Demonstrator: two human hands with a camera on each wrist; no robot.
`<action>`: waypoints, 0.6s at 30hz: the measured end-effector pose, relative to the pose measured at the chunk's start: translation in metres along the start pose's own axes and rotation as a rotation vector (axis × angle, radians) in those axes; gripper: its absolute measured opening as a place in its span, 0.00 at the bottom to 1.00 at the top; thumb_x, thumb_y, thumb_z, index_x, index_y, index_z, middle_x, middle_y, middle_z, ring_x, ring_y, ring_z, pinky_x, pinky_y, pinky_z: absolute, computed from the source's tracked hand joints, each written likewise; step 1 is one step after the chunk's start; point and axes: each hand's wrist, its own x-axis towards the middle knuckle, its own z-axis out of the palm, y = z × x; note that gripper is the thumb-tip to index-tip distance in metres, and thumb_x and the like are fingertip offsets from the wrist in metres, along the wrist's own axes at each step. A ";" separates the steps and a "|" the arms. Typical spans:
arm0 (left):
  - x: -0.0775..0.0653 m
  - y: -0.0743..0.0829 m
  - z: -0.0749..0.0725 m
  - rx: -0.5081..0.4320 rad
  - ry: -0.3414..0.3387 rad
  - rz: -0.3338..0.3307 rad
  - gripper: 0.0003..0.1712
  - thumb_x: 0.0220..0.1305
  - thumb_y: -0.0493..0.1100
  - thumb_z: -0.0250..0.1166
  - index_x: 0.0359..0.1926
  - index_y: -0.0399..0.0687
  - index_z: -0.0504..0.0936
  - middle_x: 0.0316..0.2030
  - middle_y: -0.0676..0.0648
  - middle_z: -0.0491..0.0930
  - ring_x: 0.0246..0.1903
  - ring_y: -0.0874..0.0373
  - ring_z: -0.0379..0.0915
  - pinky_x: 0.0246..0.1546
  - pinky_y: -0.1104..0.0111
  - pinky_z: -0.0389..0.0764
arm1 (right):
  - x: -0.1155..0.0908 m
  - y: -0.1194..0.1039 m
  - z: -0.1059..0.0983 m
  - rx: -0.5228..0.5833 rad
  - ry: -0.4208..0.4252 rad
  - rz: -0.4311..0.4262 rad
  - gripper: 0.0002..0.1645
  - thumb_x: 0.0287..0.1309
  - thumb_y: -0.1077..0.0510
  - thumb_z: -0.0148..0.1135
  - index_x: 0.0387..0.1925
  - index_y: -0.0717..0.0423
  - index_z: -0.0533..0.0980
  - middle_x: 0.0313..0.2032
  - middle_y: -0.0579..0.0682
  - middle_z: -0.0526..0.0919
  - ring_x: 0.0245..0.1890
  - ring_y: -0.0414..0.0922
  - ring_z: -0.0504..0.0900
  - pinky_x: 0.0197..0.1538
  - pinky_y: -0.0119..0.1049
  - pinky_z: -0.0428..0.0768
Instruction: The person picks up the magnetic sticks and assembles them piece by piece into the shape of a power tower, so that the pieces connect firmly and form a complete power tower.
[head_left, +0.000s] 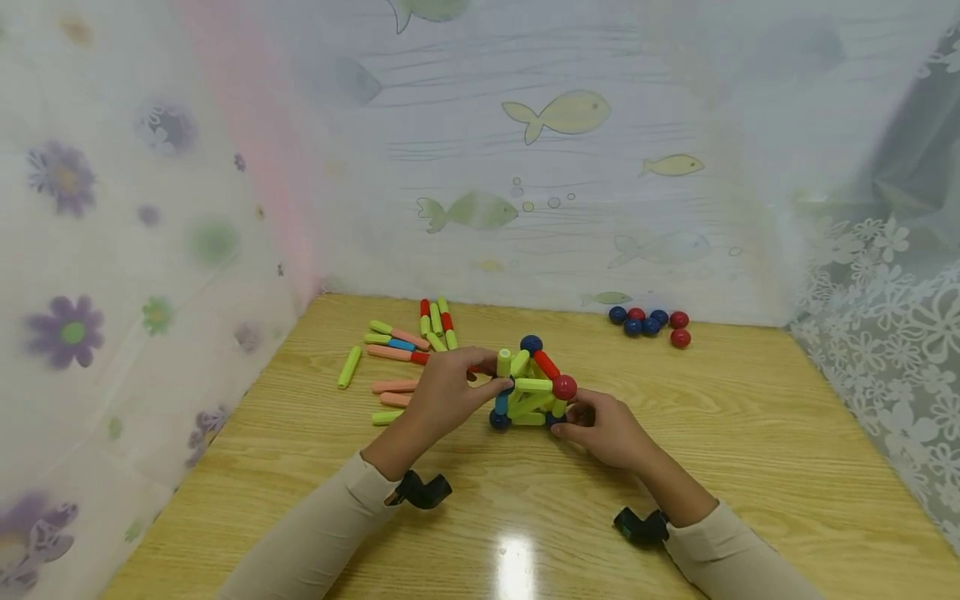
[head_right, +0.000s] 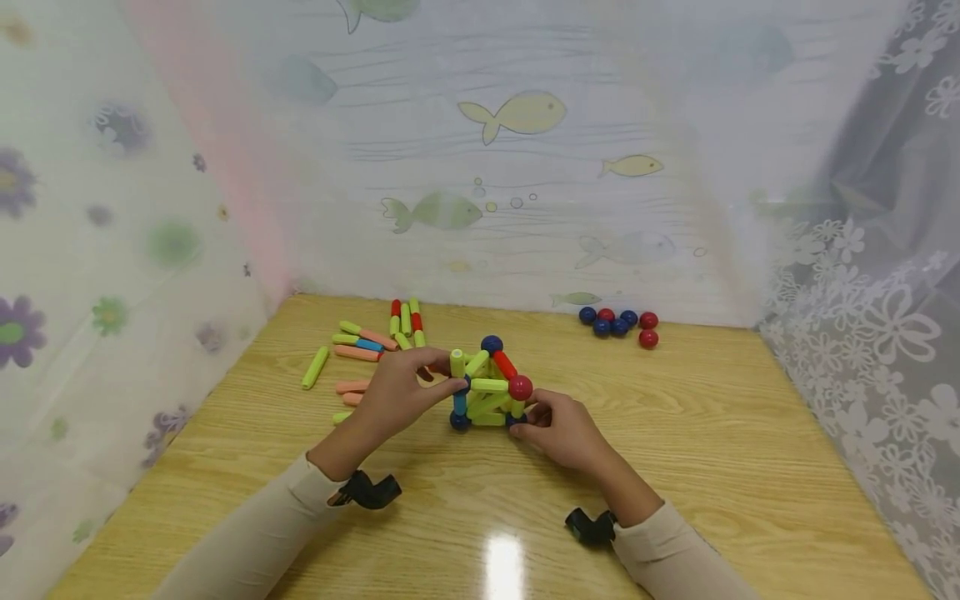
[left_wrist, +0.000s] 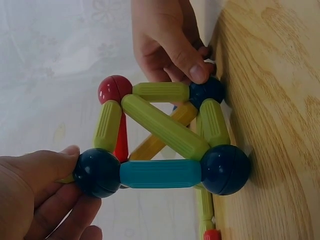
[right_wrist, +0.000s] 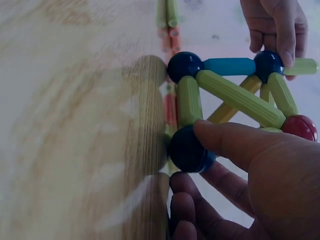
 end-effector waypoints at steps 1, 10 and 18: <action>0.000 0.000 0.000 0.001 0.000 -0.003 0.16 0.61 0.49 0.77 0.49 0.52 0.89 0.42 0.54 0.89 0.42 0.59 0.87 0.41 0.65 0.85 | 0.001 0.001 -0.002 0.007 -0.018 -0.011 0.15 0.61 0.51 0.74 0.47 0.51 0.81 0.37 0.47 0.83 0.37 0.43 0.79 0.41 0.38 0.79; 0.000 0.002 -0.003 -0.012 -0.015 -0.023 0.16 0.62 0.50 0.77 0.48 0.51 0.89 0.42 0.52 0.89 0.43 0.54 0.87 0.42 0.62 0.86 | 0.032 0.056 -0.073 0.085 0.230 0.185 0.31 0.71 0.53 0.63 0.70 0.60 0.71 0.54 0.63 0.79 0.38 0.51 0.86 0.35 0.39 0.85; 0.001 0.000 -0.002 -0.007 -0.027 -0.018 0.18 0.62 0.51 0.76 0.51 0.51 0.89 0.42 0.54 0.90 0.43 0.59 0.86 0.43 0.62 0.86 | 0.065 0.118 -0.125 -0.036 0.460 0.469 0.49 0.70 0.44 0.59 0.82 0.58 0.51 0.62 0.74 0.74 0.60 0.72 0.70 0.54 0.57 0.80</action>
